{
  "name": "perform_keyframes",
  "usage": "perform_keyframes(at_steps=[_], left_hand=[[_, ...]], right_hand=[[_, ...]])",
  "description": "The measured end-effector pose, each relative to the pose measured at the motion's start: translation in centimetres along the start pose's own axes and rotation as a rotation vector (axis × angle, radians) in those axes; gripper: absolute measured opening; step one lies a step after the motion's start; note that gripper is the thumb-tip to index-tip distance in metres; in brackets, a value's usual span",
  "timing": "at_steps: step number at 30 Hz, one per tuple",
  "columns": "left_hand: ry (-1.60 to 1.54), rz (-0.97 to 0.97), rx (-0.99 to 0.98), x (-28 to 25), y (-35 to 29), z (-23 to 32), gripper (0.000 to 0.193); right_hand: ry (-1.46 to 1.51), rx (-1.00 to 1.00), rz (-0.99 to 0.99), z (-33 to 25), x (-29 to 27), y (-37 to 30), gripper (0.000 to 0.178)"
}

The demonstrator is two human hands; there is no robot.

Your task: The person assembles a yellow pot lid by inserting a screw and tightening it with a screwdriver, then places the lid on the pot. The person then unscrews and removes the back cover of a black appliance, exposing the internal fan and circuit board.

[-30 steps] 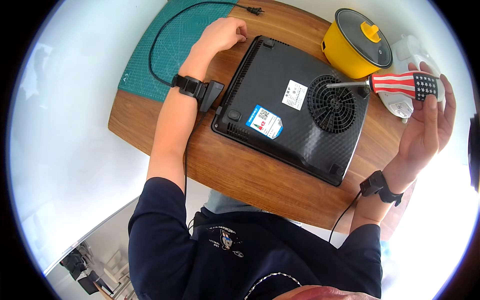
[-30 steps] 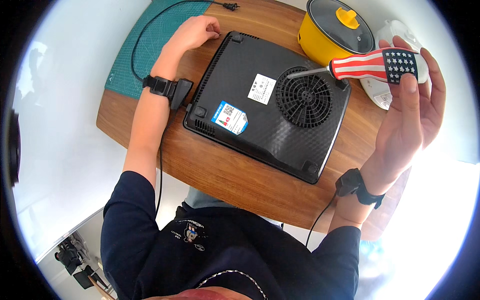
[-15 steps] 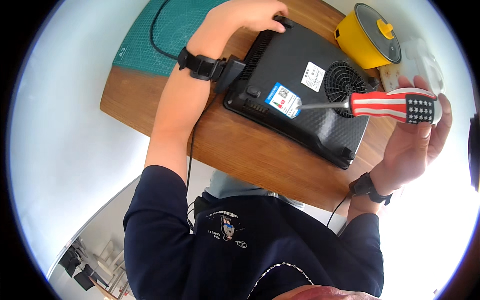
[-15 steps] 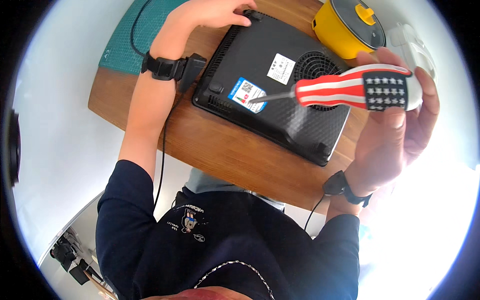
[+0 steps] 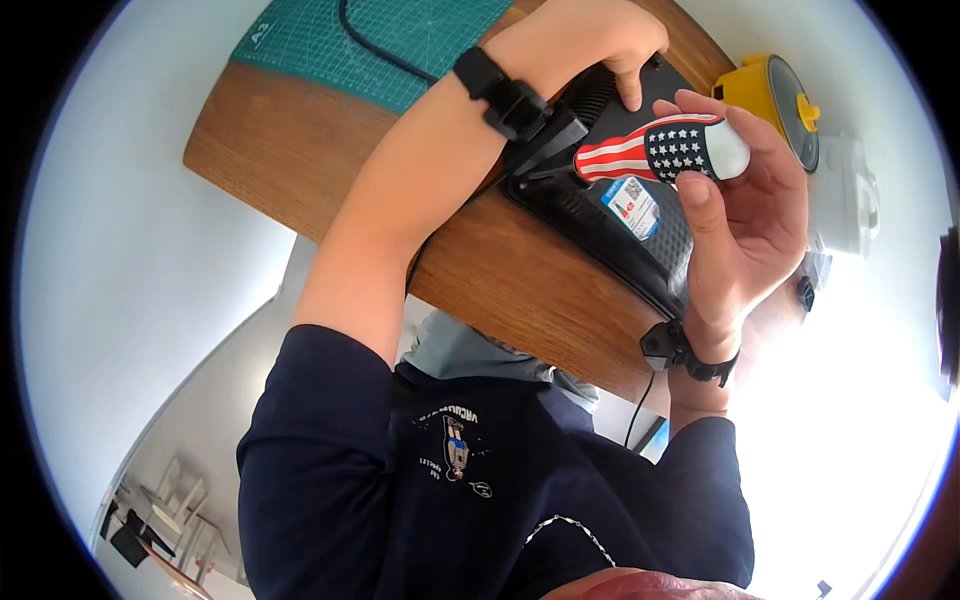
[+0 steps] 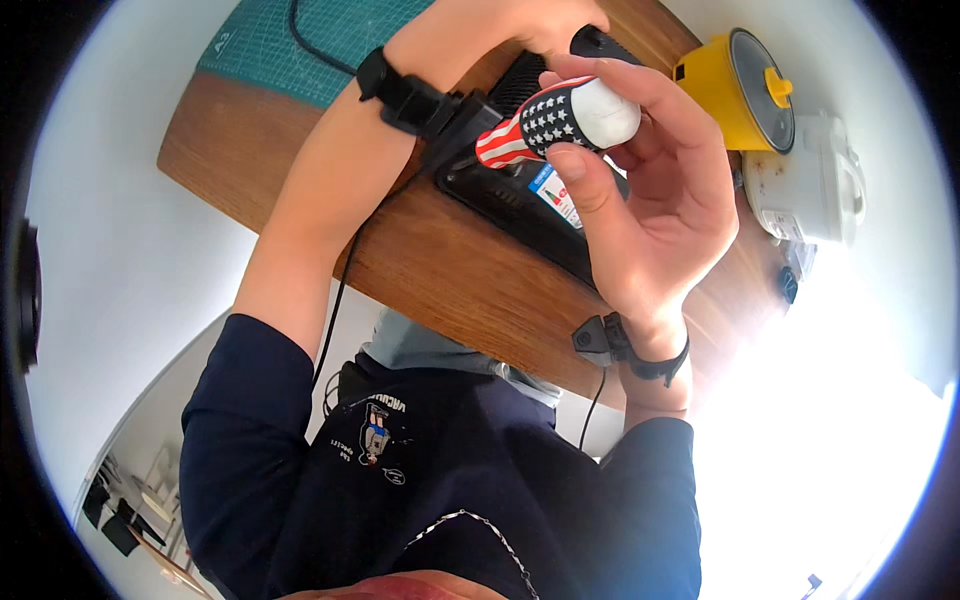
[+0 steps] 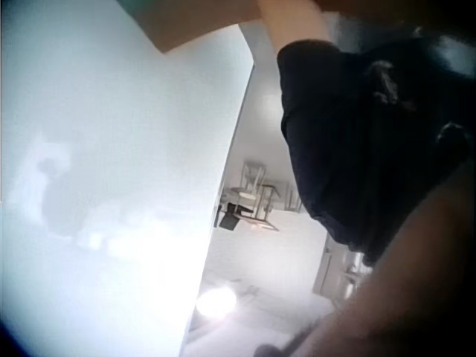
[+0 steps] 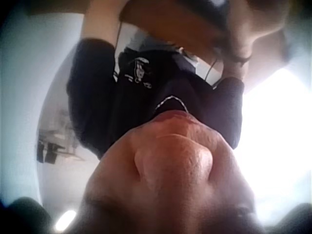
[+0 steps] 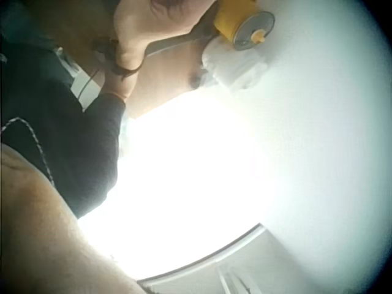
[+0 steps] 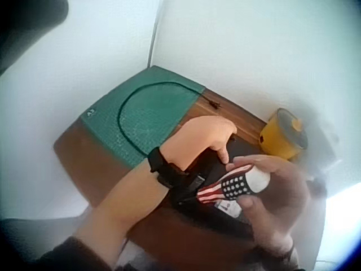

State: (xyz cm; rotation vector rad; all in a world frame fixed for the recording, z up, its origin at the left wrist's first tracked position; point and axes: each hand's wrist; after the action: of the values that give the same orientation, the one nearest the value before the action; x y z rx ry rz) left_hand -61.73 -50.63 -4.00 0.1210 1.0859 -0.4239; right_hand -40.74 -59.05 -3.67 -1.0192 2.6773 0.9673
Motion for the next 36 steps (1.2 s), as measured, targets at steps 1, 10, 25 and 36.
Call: perform_keyframes(at_steps=[1, 10, 25, 36], left_hand=[[-0.017, 0.044, 0.000, 0.1, -1.1, -1.0, 0.071], [-0.058, -0.036, -0.036, -0.1, -1.5, -4.8, 0.071], [-0.179, -0.081, -0.034, -1.7, 5.9, -8.8, 0.063], [-0.139, -0.014, 0.022, -0.4, 7.3, -7.0, 0.062]], right_hand=[[0.006, 0.009, -0.004, 0.1, 1.3, 0.1, 0.045], [-0.063, -0.014, -0.031, 1.7, 3.7, 0.7, 0.048], [-0.080, -0.048, -0.118, 6.7, -0.7, 5.3, 0.054], [-0.127, -0.124, -0.209, 5.8, -2.5, 4.3, 0.056]])
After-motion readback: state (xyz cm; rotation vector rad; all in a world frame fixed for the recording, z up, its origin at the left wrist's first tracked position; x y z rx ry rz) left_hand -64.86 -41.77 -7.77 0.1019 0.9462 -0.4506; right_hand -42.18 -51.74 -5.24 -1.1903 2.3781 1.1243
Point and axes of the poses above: each hand's wrist, its own y-axis towards the middle knuckle, its own x-axis out of the palm, z = x × y, and after that the axes turned 6 degrees about -z, right-handed
